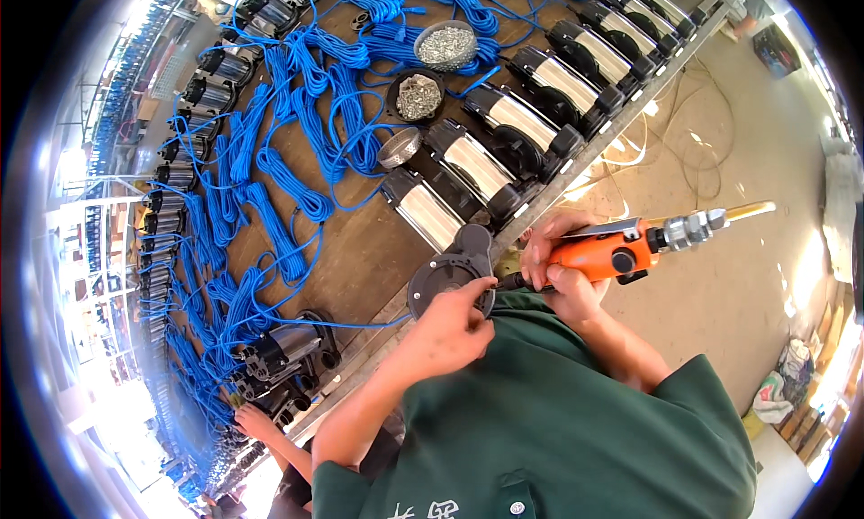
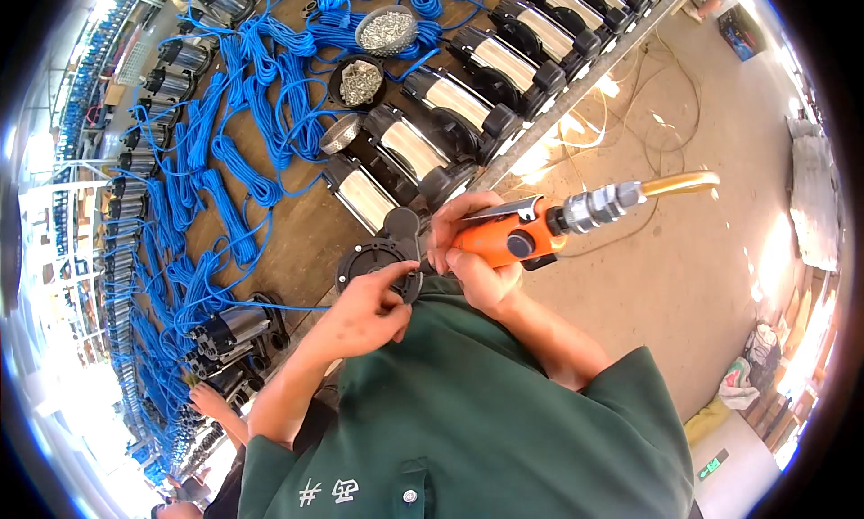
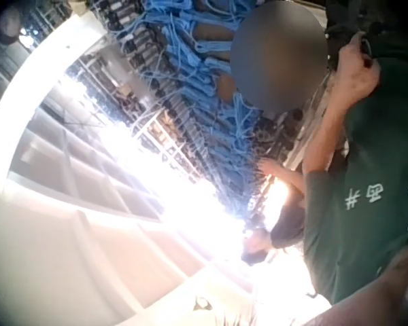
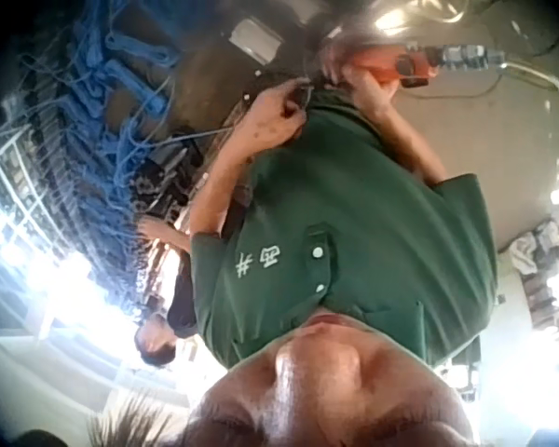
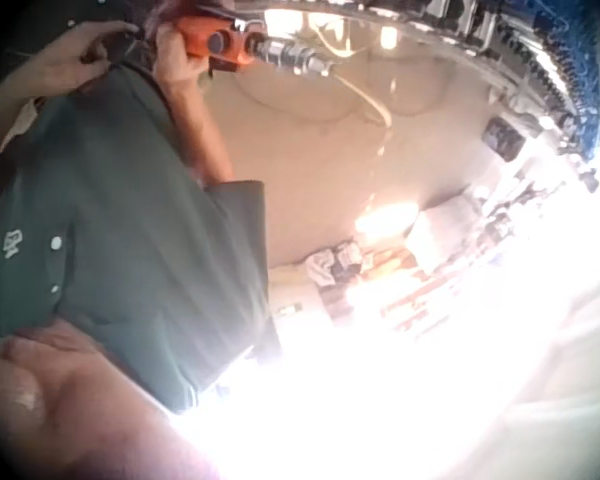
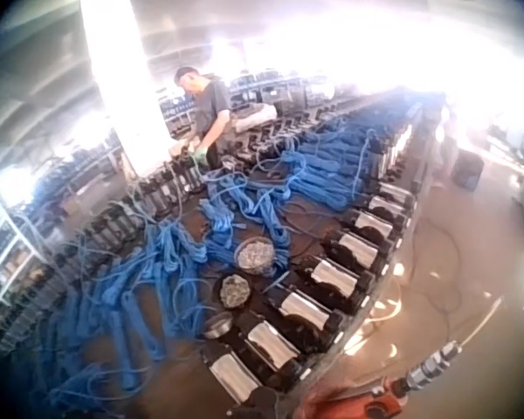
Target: The person assembles pump units on a production line. They take circular metal plates from a box, place them onto pump housings, and use a pneumatic screwdriver to secure them with screws.
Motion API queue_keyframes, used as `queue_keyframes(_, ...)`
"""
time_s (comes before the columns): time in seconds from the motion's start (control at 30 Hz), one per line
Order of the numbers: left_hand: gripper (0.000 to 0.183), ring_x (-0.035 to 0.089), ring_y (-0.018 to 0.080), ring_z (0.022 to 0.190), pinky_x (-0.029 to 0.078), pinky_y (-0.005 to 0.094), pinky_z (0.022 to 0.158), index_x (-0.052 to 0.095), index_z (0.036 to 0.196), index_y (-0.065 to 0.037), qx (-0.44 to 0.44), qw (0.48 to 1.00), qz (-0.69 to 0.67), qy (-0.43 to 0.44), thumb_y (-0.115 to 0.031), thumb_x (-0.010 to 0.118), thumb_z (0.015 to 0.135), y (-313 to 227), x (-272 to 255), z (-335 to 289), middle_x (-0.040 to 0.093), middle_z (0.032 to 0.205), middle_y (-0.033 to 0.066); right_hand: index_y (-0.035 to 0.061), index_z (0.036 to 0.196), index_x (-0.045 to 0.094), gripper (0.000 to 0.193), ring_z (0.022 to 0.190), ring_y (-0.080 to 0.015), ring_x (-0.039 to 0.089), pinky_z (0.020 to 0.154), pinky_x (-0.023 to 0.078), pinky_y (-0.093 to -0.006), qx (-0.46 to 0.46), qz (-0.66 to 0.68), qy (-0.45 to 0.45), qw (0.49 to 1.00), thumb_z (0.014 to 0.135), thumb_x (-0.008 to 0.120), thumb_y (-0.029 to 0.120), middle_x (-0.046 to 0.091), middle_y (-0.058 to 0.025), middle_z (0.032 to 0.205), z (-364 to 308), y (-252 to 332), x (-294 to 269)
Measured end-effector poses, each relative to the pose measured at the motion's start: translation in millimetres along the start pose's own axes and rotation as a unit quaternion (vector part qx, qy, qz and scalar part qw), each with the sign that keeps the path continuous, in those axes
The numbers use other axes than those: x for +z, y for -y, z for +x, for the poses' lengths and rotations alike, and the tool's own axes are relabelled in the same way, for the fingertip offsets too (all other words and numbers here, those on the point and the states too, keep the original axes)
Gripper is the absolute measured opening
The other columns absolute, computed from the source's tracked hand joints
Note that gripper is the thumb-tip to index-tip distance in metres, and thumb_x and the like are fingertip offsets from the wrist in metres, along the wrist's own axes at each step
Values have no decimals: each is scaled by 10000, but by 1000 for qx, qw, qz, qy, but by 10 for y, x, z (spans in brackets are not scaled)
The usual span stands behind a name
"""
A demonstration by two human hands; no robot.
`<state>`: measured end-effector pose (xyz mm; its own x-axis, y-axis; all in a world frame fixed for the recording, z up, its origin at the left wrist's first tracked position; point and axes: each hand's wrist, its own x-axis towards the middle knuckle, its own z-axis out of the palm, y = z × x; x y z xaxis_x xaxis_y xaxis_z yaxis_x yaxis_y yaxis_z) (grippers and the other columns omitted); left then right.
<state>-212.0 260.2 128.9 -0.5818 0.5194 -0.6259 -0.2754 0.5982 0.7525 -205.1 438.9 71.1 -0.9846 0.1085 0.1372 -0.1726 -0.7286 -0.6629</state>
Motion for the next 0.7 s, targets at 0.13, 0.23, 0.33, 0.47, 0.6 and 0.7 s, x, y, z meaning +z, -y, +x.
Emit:
queue_keyframes(0.13, 557, 560, 156, 542, 462, 298, 567, 377, 1312, 122, 6, 996, 85, -24, -50, 502, 798, 161, 159, 95, 587, 561, 98, -6, 1075, 454, 403, 601, -170, 515, 589, 477, -308, 15, -3, -26, 1000, 678, 435, -71, 522, -118, 790, -145, -110, -99)
queue_keyframes(0.23, 482, 561, 159, 560, 460, 287, 565, 435, 1268, 110, 4, 999, 39, -30, -43, 517, 818, 121, 144, 58, 623, 650, 97, 0, 1067, 459, 378, 573, -162, 508, 572, 466, -317, 30, -20, -39, 999, 693, 514, -1, 527, -114, 813, -175, -162, -127)
queue_keyframes(0.33, 384, 566, 163, 595, 461, 284, 572, 505, 1201, 79, -11, 951, -276, -138, -16, 524, 829, 142, -17, 16, 647, 845, 113, -3, 1050, 466, 358, 551, -162, 500, 569, 464, -326, 23, -68, -8, 997, 703, 548, 31, 526, -109, 798, -159, -195, -163)
queue_keyframes(0.47, 328, 581, 211, 1007, 470, 290, 886, 542, 1136, 65, 145, 794, -536, -246, 68, 530, 808, 499, -398, -160, 601, 1110, 185, 4, 998, 473, 323, 546, -162, 498, 560, 475, -325, 14, -110, 60, 992, 681, 496, -48, 522, -104, 757, -100, -131, -23)
queue_keyframes(0.6, 278, 588, 279, 1074, 485, 327, 967, 523, 1133, 102, 111, 750, -582, -295, 72, 480, 861, 738, -497, -149, 577, 1161, 223, 20, 945, 465, 308, 543, -162, 493, 537, 473, -314, -2, -154, 109, 982, 660, 446, -94, 515, -103, 732, -65, -138, 3)
queue_keyframes(0.7, 238, 612, 294, 1043, 518, 318, 929, 522, 1132, 110, 97, 746, -585, -302, 26, 454, 920, 759, -468, -113, 580, 1163, 239, 19, 942, 463, 309, 538, -164, 489, 535, 471, -313, -8, -149, 100, 984, 656, 438, -96, 516, -106, 738, -66, -155, 5)
